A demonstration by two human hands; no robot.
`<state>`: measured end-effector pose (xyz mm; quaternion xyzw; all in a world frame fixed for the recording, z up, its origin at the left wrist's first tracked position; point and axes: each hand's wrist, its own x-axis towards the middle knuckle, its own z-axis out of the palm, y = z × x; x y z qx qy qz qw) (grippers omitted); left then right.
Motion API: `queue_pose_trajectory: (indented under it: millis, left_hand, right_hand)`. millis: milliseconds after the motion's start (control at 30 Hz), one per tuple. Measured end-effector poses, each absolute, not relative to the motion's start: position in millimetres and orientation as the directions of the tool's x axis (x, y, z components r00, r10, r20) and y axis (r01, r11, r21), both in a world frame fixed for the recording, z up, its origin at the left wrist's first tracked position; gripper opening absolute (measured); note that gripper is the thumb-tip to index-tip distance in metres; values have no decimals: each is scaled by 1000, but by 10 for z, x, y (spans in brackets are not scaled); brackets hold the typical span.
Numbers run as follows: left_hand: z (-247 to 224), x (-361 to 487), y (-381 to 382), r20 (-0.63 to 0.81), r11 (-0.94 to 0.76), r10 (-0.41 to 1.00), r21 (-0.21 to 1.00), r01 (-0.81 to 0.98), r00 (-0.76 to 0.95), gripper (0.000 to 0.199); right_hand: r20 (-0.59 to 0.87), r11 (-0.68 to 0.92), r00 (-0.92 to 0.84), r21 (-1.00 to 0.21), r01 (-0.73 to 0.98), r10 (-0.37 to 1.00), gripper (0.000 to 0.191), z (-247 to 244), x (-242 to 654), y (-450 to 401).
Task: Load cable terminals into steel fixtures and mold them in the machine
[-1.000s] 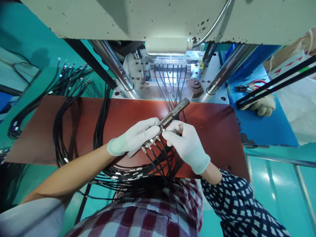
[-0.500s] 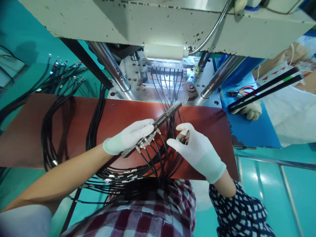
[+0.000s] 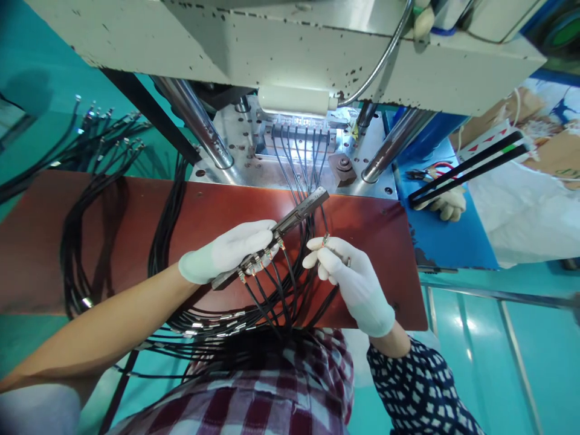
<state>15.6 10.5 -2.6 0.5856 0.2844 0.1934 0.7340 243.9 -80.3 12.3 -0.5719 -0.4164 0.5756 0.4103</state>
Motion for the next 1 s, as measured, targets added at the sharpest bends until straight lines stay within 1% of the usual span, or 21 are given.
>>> queue_pose_trajectory:
  millis: [133, 200, 233, 300, 367, 400, 467, 533, 600, 667, 733, 800, 867, 967, 1000]
  left_hand:
    - [-50, 150, 123, -162, 217, 588, 975, 38, 792, 42]
    - [-53, 148, 129, -163, 231, 561, 972, 36, 811, 42]
    - [-53, 146, 130, -167, 244, 545, 969, 36, 821, 42]
    - [-50, 143, 128, -168, 263, 524, 964, 29, 835, 41]
    - [-45, 144, 122, -160, 265, 518, 964, 20, 840, 41]
    - [-41, 145, 119, -153, 258, 522, 966, 16, 839, 41]
    - [-28, 148, 113, -147, 247, 524, 969, 16, 839, 42]
    - [-15, 149, 110, -152, 233, 517, 972, 33, 842, 42]
    - [-9, 146, 111, -149, 156, 526, 985, 77, 837, 41]
    - [-19, 142, 115, -103, -20, 553, 990, 137, 827, 38]
    - [-45, 142, 118, -41, -216, 582, 955, 203, 812, 37]
    - [-68, 146, 116, -5, -320, 594, 916, 243, 805, 36]
    - [-74, 155, 107, -24, -289, 605, 925, 248, 796, 37]
    - [-51, 169, 95, -117, -76, 594, 977, 200, 796, 40]
    - [-42, 172, 93, -143, -10, 584, 983, 183, 799, 41]
  right_hand:
    - [-334, -338, -52, -925, -172, 941, 33, 31, 2382, -757]
    - [-348, -362, -103, -911, -195, 932, 37, 30, 2351, -697]
    - [-357, -373, -118, -914, -158, 927, 35, 52, 2327, -665]
    - [-350, -350, -64, -937, 5, 935, 28, 130, 2259, -612]
    - [-285, -288, 42, -940, 185, 957, 31, 225, 2178, -581]
    - [-247, -259, 78, -935, 242, 966, 33, 264, 2140, -574]
    - [-213, -232, 94, -929, 289, 972, 32, 315, 2086, -571]
    - [-224, -240, 89, -923, 302, 971, 32, 326, 2065, -573]
    - [-233, -251, 93, -915, 315, 968, 32, 309, 2068, -575]
    - [-234, -253, 98, -907, 335, 967, 32, 272, 2076, -573]
    - [-224, -239, 83, -903, 356, 971, 33, 224, 2083, -566]
    - [-203, -212, 64, -905, 370, 977, 34, 179, 2095, -554]
    - [-205, -194, 13, -899, 392, 979, 34, 157, 2136, -542]
    - [-246, -187, -49, -841, 508, 968, 23, 175, 2291, -554]
    - [-253, -185, -44, -806, 562, 966, 24, 187, 2365, -571]
